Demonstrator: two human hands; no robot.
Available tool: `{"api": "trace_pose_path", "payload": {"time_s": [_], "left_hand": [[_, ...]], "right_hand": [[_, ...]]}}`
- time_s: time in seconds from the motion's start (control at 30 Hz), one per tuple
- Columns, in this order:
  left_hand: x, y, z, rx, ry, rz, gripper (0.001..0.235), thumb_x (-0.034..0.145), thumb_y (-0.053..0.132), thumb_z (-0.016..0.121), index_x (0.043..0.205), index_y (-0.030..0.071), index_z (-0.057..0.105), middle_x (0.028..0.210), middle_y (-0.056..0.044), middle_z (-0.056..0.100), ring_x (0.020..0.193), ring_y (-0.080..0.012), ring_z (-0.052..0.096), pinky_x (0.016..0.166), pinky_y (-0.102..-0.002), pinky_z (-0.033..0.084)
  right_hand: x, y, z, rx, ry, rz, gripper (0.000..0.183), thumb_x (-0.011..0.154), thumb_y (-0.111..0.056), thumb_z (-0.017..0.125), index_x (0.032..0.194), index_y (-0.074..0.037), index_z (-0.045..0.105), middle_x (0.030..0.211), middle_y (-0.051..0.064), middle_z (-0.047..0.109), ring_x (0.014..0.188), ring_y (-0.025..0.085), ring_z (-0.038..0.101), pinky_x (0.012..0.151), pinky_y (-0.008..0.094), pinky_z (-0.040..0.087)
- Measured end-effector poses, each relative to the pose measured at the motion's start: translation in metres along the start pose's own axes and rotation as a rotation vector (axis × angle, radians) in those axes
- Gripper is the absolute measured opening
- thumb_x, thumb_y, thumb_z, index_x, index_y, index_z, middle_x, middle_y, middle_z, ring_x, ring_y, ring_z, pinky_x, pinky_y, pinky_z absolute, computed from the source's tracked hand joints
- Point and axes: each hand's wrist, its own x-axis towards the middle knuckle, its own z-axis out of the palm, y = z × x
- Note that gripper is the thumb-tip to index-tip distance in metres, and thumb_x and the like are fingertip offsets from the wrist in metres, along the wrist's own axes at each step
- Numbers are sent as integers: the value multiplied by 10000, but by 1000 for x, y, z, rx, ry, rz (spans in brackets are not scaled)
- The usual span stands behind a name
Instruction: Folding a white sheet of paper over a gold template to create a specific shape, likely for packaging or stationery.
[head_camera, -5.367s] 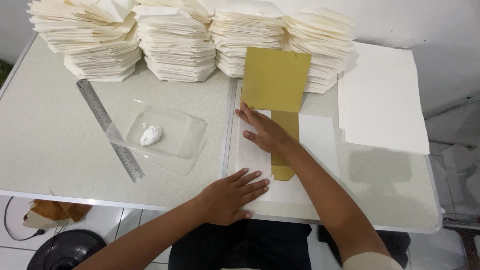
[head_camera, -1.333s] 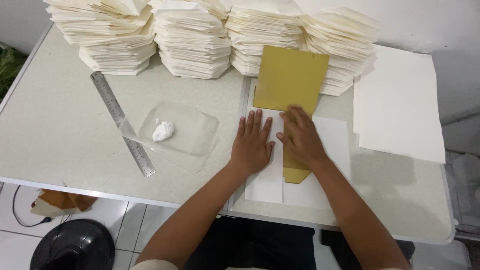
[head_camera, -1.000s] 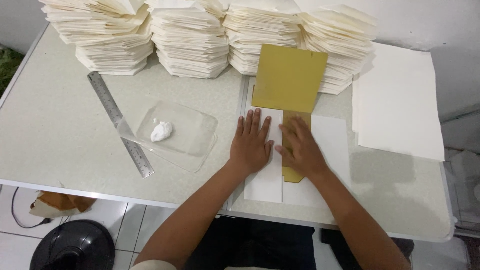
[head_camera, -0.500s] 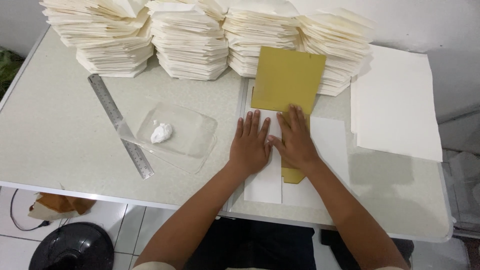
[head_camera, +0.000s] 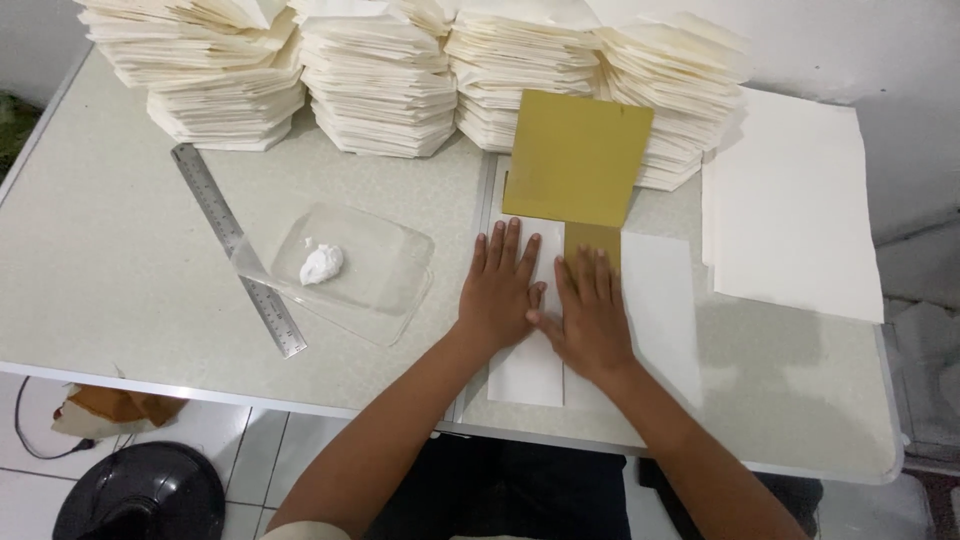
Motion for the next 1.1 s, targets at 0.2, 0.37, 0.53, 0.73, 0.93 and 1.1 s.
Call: {"api": "trace_pose_path", "payload": {"time_s": [0.2,0.37,0.53,0.73,0.93,1.1], "left_hand": [[4,-2,5,-4,-4,-1,634,1060,370,144,1639,118,95,1703,-213,34,1575,-373,31,1254,-540,-20],[3,-2,4,-22,-7,-3,644,1053,390,140,1639,128,92,1704,-208,35,1575,-374,21,1250,-538,-29],[0,-1,0,-2,-1,8,637,1064,389,160,1641,124,98,1700,-214,56,1573,-377,37,1247,-543,-20],[4,-3,4,-6,-3,6,639,1065,396,145,1640,119,100,1699,-221,52,1572,-383,38,1249,-548,-16],[2,-1,4,-20,-11,-6,645,1052,377,161,1642,125,86,1702,-211,42,1575,-370,29,1251,-536,-22],[1,-2,2,-9,-13,3,640,1054,376,109,1640,119,83,1701,-214,46,1574,-374,40,1250,-542,-13]], "right_hand": [[52,15,-3,-19,47,24,873,1007,-687,386,1584,-35,324,1655,304,161,1526,520,107,1197,697,142],[35,7,-21,-15,60,27,854,1012,-653,393,1592,-34,290,1634,323,187,1515,536,130,1187,699,161],[-10,-4,-20,-22,-20,5,909,977,-671,439,1615,-60,228,1629,318,188,1515,532,107,1193,692,133],[-7,-4,-2,-24,-105,1,891,987,-704,401,1621,-101,231,1653,264,168,1526,504,62,1204,676,88],[46,12,-2,-84,5,26,874,1006,-672,393,1598,-37,295,1668,281,159,1525,519,92,1202,683,121],[41,11,-11,-35,43,31,866,998,-661,400,1598,-44,295,1671,283,142,1531,520,77,1210,677,91]]}}
